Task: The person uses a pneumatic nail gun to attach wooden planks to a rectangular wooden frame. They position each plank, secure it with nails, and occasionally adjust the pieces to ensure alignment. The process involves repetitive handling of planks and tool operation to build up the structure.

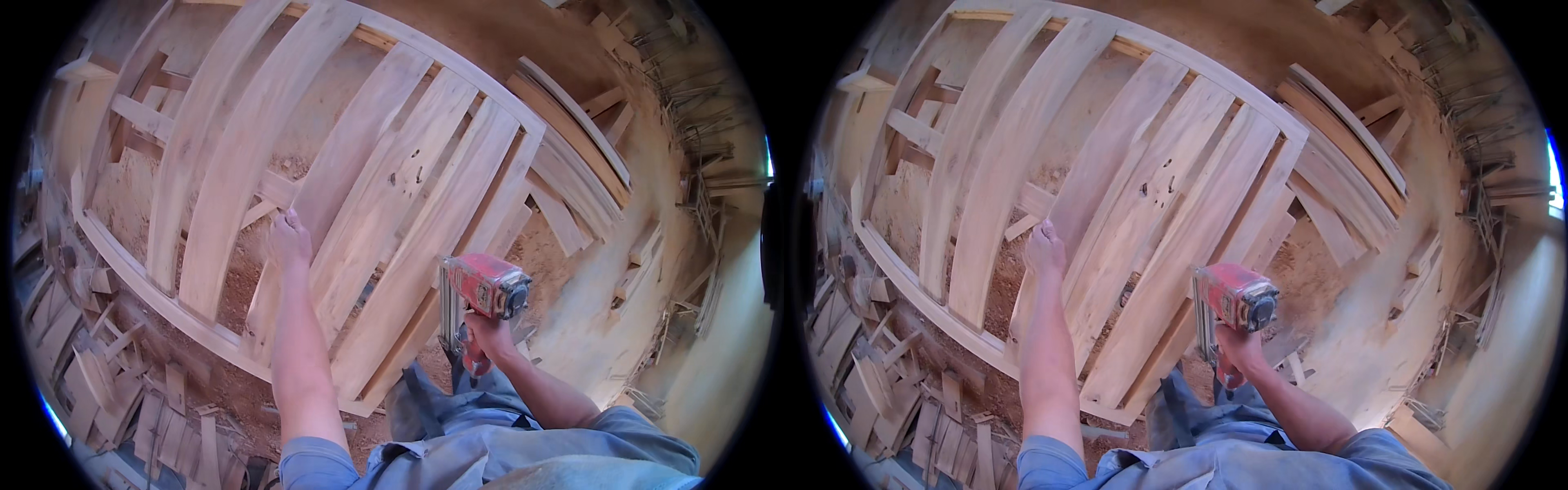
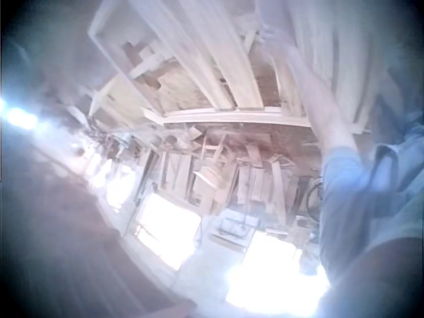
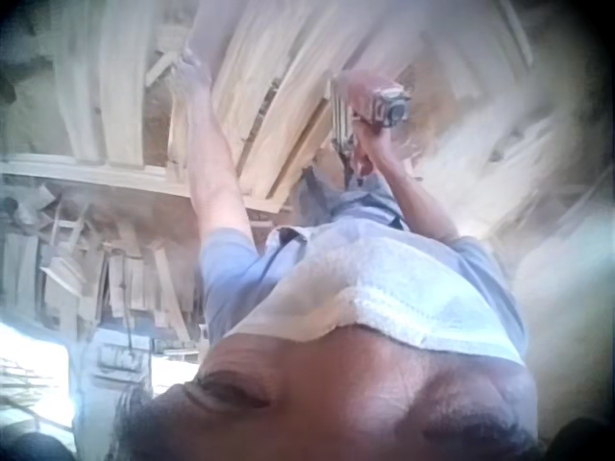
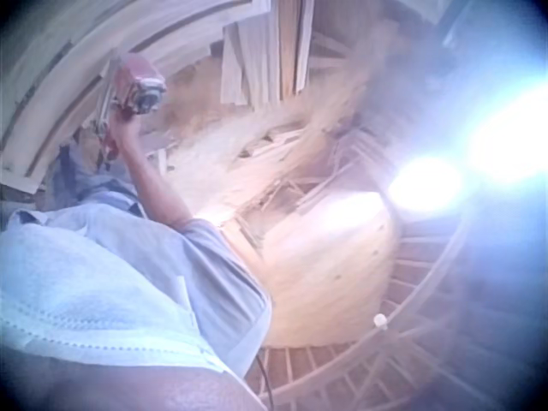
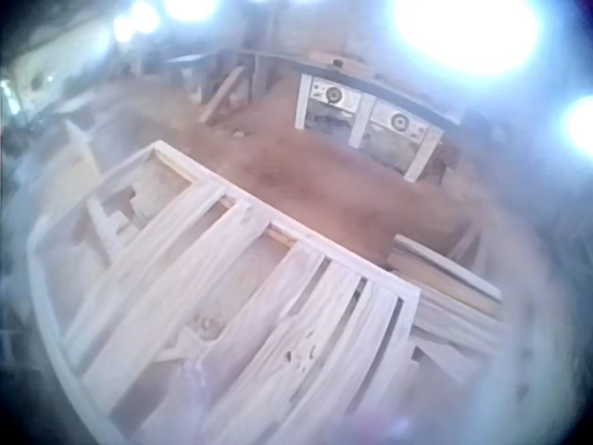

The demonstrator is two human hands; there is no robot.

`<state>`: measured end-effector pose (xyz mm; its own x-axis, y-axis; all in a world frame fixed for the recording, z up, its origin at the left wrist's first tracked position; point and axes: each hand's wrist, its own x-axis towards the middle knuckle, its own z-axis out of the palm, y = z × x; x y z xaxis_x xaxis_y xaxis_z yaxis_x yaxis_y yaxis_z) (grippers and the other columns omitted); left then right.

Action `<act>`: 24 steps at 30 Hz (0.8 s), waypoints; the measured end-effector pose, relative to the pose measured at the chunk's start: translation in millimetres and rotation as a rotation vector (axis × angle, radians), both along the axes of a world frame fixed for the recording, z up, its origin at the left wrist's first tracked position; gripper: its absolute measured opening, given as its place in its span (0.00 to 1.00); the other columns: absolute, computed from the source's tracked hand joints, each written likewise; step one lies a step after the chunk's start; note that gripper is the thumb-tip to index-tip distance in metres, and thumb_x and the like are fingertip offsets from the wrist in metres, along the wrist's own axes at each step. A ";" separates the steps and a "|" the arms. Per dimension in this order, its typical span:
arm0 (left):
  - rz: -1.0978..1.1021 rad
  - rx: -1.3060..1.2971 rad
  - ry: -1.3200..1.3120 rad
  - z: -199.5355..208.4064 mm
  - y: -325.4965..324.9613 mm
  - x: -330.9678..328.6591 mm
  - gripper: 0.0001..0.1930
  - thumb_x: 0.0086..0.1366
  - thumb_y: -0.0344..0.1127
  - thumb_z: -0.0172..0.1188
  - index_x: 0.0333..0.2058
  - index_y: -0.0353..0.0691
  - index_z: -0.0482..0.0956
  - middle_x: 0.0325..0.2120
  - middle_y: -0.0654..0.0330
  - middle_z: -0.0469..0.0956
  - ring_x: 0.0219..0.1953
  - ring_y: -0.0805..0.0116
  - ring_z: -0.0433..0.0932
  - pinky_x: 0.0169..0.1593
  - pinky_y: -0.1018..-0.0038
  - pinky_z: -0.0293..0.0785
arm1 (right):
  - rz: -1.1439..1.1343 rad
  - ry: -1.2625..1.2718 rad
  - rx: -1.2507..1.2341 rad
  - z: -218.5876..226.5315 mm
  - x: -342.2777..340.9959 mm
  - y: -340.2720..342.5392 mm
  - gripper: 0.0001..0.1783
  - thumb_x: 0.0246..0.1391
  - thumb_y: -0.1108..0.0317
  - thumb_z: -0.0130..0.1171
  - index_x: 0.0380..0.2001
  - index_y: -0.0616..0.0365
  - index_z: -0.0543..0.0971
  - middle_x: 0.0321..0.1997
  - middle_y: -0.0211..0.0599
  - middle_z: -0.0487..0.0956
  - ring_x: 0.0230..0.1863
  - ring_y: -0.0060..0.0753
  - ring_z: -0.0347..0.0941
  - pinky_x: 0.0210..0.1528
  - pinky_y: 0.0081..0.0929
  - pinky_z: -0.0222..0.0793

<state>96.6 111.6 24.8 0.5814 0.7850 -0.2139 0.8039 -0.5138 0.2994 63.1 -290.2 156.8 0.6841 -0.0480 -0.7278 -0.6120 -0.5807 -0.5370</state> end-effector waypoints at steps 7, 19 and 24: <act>0.206 0.025 0.214 1.8 0.7 27.0 0.36 0.75 0.54 0.34 0.33 0.31 0.87 0.34 0.38 0.83 0.41 0.42 0.84 0.46 0.49 0.76 | 0.021 0.122 0.014 10.0 1.6 7.9 0.18 0.50 0.71 0.57 0.47 0.59 0.78 0.31 0.39 0.78 0.29 0.33 0.76 0.31 0.36 0.72; 0.207 0.110 0.099 -8.8 -6.2 31.0 0.27 0.74 0.48 0.41 0.32 0.36 0.86 0.33 0.47 0.84 0.37 0.46 0.83 0.43 0.52 0.77 | 0.329 -0.012 -0.139 62.0 232.6 51.2 0.21 0.51 0.69 0.58 0.50 0.59 0.76 0.31 0.34 0.76 0.28 0.28 0.73 0.27 0.34 0.71; 0.204 0.105 0.139 -11.7 -8.2 33.9 0.25 0.74 0.47 0.42 0.33 0.37 0.86 0.35 0.49 0.84 0.40 0.48 0.82 0.45 0.53 0.76 | 0.636 -0.526 -0.131 37.9 380.8 129.4 0.14 0.46 0.71 0.58 0.39 0.60 0.79 0.22 0.33 0.73 0.18 0.25 0.68 0.20 0.31 0.63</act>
<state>130.5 103.3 13.1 0.3795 0.9051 -0.1919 0.9238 -0.3593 0.1323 444.0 -160.8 194.7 0.8583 0.4003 -0.3210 0.1653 -0.8080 -0.5656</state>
